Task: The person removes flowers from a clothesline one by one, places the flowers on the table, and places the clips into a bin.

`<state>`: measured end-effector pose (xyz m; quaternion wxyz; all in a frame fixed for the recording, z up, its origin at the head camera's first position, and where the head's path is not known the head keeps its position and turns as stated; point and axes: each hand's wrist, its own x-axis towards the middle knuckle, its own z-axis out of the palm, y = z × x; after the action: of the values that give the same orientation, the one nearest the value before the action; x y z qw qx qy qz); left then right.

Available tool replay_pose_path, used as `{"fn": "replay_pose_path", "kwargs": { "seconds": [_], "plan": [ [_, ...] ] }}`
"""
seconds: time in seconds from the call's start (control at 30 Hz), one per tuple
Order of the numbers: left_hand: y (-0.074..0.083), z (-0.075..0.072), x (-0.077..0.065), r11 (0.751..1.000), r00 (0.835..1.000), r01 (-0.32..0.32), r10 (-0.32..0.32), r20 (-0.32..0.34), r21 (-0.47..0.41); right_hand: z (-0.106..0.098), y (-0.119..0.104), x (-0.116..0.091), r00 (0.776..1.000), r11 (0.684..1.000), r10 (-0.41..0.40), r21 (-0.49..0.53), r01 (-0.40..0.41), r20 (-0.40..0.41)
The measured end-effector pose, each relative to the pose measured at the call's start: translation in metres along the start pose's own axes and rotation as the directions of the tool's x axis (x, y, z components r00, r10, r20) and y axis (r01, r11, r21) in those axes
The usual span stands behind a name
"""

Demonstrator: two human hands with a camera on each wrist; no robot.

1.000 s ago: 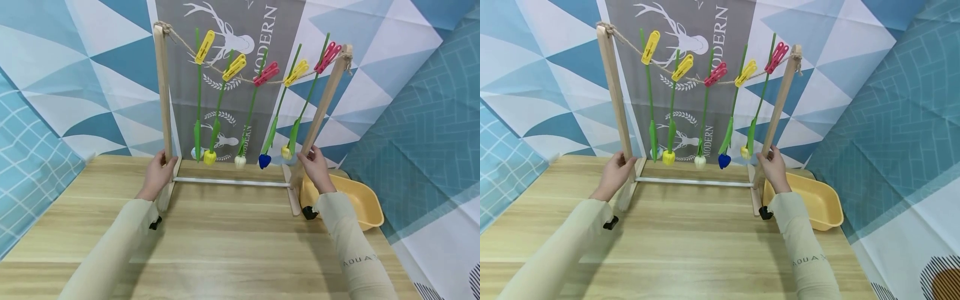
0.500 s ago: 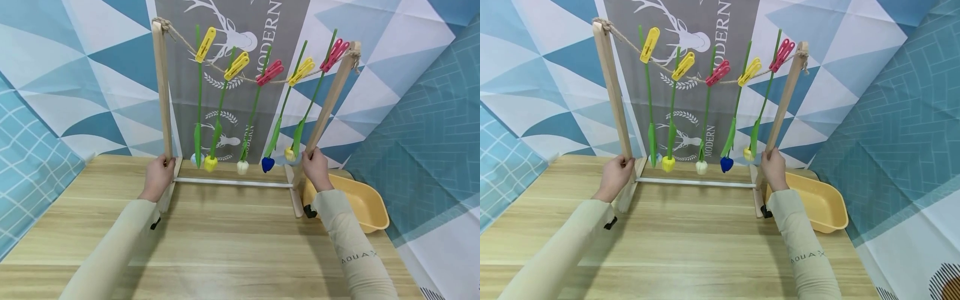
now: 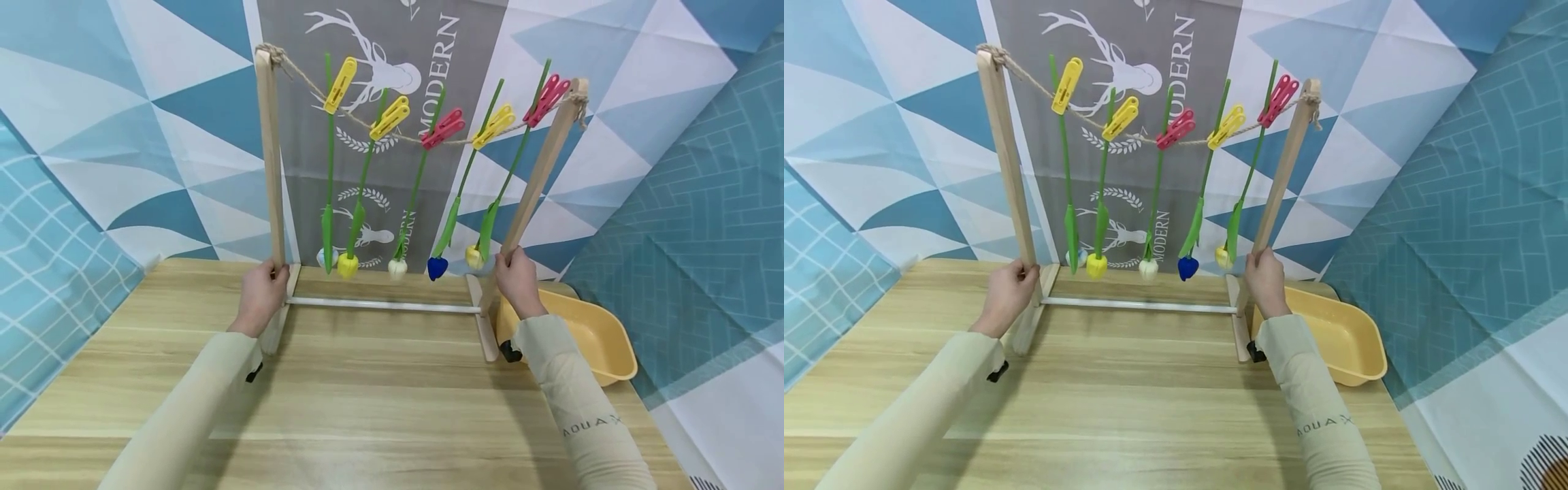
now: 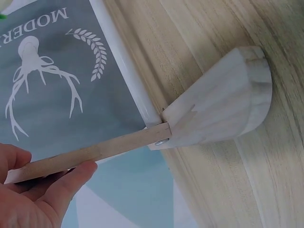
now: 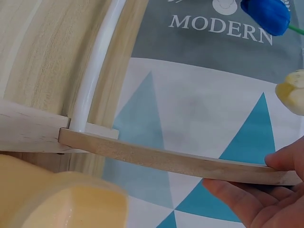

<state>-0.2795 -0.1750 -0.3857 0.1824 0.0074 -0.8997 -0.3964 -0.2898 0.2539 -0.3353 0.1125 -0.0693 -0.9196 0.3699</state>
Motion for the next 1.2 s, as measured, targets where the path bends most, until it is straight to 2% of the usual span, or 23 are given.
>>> {"fn": "replay_pose_path", "kwargs": {
  "seconds": [0.27, 0.43, 0.63, 1.2],
  "plan": [
    [0.000, -0.002, -0.008, 1.000, 1.000, -0.010, 0.010, 0.021, -0.002, -0.003, 0.002, -0.008, 1.000, 0.999, -0.031, -0.010, 0.031, 0.003],
    [0.001, -0.003, -0.012, 1.000, 1.000, -0.025, 0.025, 0.004, 0.005, -0.006, 0.003, -0.014, 0.998, 0.998, -0.059, -0.006, 0.059, 0.007],
    [0.003, -0.004, -0.016, 0.999, 0.999, -0.038, 0.038, -0.014, 0.025, -0.009, 0.006, -0.014, 0.998, 0.999, -0.044, -0.018, 0.045, 0.038],
    [0.003, -0.005, -0.024, 1.000, 1.000, -0.004, 0.004, 0.020, 0.009, -0.010, 0.012, -0.020, 0.996, 0.996, -0.085, -0.012, 0.085, 0.017]
  ]
}}
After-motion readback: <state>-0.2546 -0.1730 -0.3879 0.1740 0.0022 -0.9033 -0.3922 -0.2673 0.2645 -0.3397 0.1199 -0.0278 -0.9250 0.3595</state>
